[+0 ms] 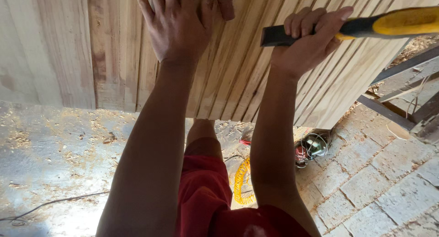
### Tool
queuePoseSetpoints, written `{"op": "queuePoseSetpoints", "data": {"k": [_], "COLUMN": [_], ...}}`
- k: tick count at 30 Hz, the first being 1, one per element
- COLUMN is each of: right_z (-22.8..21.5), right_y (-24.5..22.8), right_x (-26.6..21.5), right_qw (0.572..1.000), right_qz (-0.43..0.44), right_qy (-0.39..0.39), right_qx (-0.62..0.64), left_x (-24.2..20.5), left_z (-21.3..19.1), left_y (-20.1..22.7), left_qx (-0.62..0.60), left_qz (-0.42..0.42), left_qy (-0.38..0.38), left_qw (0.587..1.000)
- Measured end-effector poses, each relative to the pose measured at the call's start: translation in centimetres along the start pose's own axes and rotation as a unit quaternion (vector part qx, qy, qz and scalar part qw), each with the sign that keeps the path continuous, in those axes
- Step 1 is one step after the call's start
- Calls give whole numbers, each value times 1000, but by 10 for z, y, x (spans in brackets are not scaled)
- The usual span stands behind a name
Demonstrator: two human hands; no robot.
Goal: The person smooths a wooden structure using a sanding block and a chisel. They repeatedly rub the surface with the sanding block and scrape the wood with the chisel to remove rough edges.
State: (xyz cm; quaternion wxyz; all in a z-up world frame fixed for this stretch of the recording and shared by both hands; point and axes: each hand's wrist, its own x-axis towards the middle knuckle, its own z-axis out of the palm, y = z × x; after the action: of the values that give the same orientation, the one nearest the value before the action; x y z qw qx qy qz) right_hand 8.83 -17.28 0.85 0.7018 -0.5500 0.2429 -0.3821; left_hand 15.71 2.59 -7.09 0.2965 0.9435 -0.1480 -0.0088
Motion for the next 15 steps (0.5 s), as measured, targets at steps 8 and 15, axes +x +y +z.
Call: {"op": "queuePoseSetpoints", "data": {"k": [8, 15], "right_z": [12, 17], "right_y": [13, 17], "right_x": [-3, -10], "right_qw": [999, 995], "right_qz": [-16, -43], "right_qy": [-47, -63], "right_qx": [-12, -65], "left_x": [-1, 0], "left_z": [0, 1], "left_y": [1, 1], "left_qx": [-1, 5], "left_qz": [-7, -11], "left_qy": [-8, -34], "left_qw": [1000, 999]}}
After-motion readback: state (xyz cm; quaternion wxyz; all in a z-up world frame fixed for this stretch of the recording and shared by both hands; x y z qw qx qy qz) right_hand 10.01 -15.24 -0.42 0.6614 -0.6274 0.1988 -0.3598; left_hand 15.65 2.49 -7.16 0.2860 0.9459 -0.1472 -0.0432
